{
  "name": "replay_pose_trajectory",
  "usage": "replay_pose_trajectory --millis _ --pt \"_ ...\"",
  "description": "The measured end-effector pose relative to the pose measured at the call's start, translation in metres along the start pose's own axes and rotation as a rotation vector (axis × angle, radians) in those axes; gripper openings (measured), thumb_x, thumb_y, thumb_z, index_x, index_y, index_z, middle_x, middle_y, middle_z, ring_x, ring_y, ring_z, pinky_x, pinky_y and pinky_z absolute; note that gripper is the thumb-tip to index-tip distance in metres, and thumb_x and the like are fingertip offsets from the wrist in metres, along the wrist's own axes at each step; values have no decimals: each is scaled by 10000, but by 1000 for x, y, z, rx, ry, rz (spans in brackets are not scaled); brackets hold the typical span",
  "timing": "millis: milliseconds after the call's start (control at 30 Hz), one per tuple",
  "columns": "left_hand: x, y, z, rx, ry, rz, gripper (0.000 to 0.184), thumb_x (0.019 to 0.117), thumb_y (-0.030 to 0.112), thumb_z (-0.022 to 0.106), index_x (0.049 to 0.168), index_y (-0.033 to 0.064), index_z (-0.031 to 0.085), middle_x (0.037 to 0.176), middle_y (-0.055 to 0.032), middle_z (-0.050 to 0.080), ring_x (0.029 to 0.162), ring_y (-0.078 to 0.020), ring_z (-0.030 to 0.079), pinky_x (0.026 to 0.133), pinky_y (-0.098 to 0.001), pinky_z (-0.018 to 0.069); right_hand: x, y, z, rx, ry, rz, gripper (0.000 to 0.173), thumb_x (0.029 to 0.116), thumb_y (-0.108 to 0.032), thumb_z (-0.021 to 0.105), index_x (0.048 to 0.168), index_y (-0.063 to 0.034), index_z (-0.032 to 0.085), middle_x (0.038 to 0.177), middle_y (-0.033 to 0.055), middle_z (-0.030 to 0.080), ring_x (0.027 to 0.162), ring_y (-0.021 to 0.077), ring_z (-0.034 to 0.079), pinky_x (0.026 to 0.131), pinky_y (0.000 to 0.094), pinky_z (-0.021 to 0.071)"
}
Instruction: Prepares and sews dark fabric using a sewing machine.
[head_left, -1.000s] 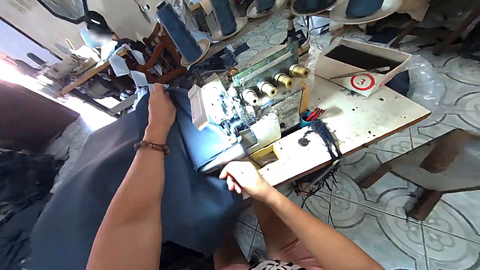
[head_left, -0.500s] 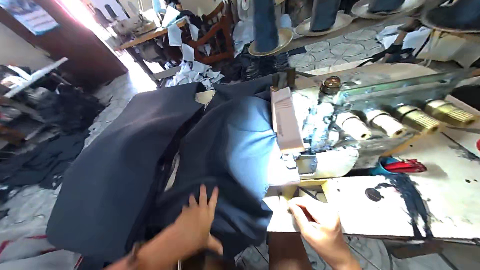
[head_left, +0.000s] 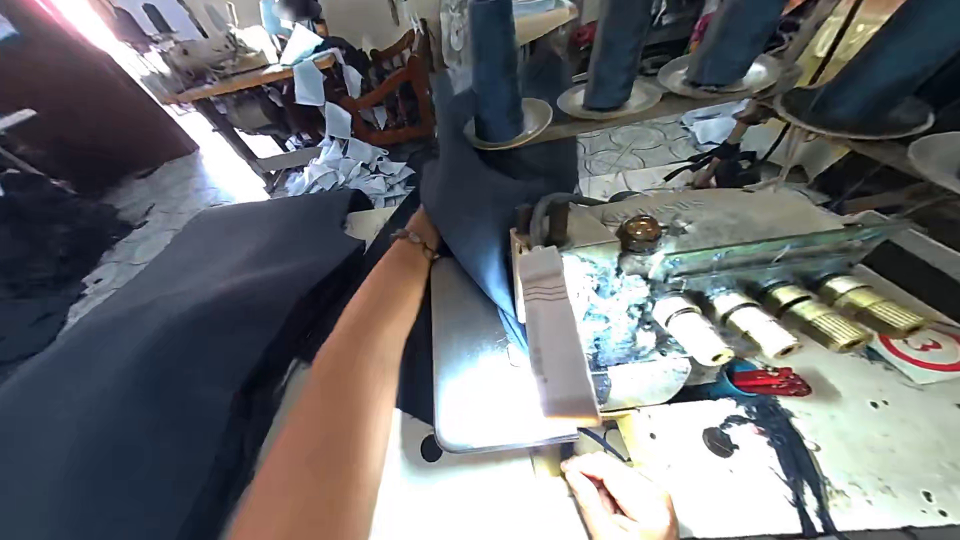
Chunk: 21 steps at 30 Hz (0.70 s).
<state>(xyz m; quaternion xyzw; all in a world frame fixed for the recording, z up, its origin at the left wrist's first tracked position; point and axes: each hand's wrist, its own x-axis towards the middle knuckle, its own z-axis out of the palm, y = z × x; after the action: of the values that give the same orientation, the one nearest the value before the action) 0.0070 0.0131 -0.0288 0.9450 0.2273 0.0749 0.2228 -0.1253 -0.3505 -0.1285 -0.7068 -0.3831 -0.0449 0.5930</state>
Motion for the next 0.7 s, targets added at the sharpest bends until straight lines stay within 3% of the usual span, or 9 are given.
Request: replay_pose_trajectory --millis 100,133,200,233,300,367,433,567,700 --pt "-35 -23 -23 14 -59 170 372 1004 121 604 1321 -71 579 1292 -270 625 1236 -388 593 1056 -563 457 -2 4 3 16 22 -26 147 937 -84 624 875 24 703 760 63 690 686 -40 595 671 73 479" --pt "-50 -28 -34 81 -132 238 330 992 114 619 1262 -74 633 1240 -284 650 1200 -420 613 1039 -607 456 -2 6 4 15 30 -45 157 946 -98 617 877 15 702 760 54 688 683 -50 589 667 65 475" --pt "-102 -43 -61 230 -250 280 371 1032 201 608 1351 13 642 1276 -238 674 1203 -415 640 1053 -638 459 -2 10 7 10 48 -72 176 956 -119 605 876 4 702 761 31 681 675 -74 568 656 50 461" --pt "-139 -55 -75 277 -223 237 382 1033 249 619 1373 77 646 1257 -191 701 1152 -389 677 1008 -646 495 -2 10 8 9 50 -78 186 958 -128 601 873 1 705 764 22 683 680 -84 569 662 46 462" --pt "-214 -83 -98 350 -52 78 306 1010 234 662 1275 85 698 1152 -170 730 1035 -389 708 899 -671 530 -2 11 10 11 47 -87 197 958 -136 596 870 2 707 761 12 681 679 -97 562 659 43 461" --pt "-272 -115 -113 421 124 -90 302 982 227 706 1205 23 689 1117 -230 702 988 -453 694 826 -704 527 -2 10 10 -6 48 -83 213 955 -138 591 863 9 714 746 8 674 651 -109 533 622 41 436" --pt "-310 -143 -118 423 225 -213 412 947 240 756 1228 -40 648 1173 -302 645 1063 -523 641 867 -718 502 -1 9 9 -39 37 -83 235 960 -146 577 860 15 716 731 14 665 629 -104 518 593 49 420" --pt "-332 -169 -103 390 368 -139 269 955 144 732 1101 -79 694 1117 -316 658 1075 -517 637 922 -662 507 -2 6 9 -106 18 -77 256 970 -162 562 879 21 717 729 23 659 623 -100 519 590 57 419" --pt "-326 -164 -113 329 338 -181 215 1021 100 613 1082 -84 705 1080 -307 686 1057 -502 665 922 -663 507 -3 4 9 -157 9 -100 288 981 -175 548 880 38 713 736 54 662 631 -86 520 603 69 417"
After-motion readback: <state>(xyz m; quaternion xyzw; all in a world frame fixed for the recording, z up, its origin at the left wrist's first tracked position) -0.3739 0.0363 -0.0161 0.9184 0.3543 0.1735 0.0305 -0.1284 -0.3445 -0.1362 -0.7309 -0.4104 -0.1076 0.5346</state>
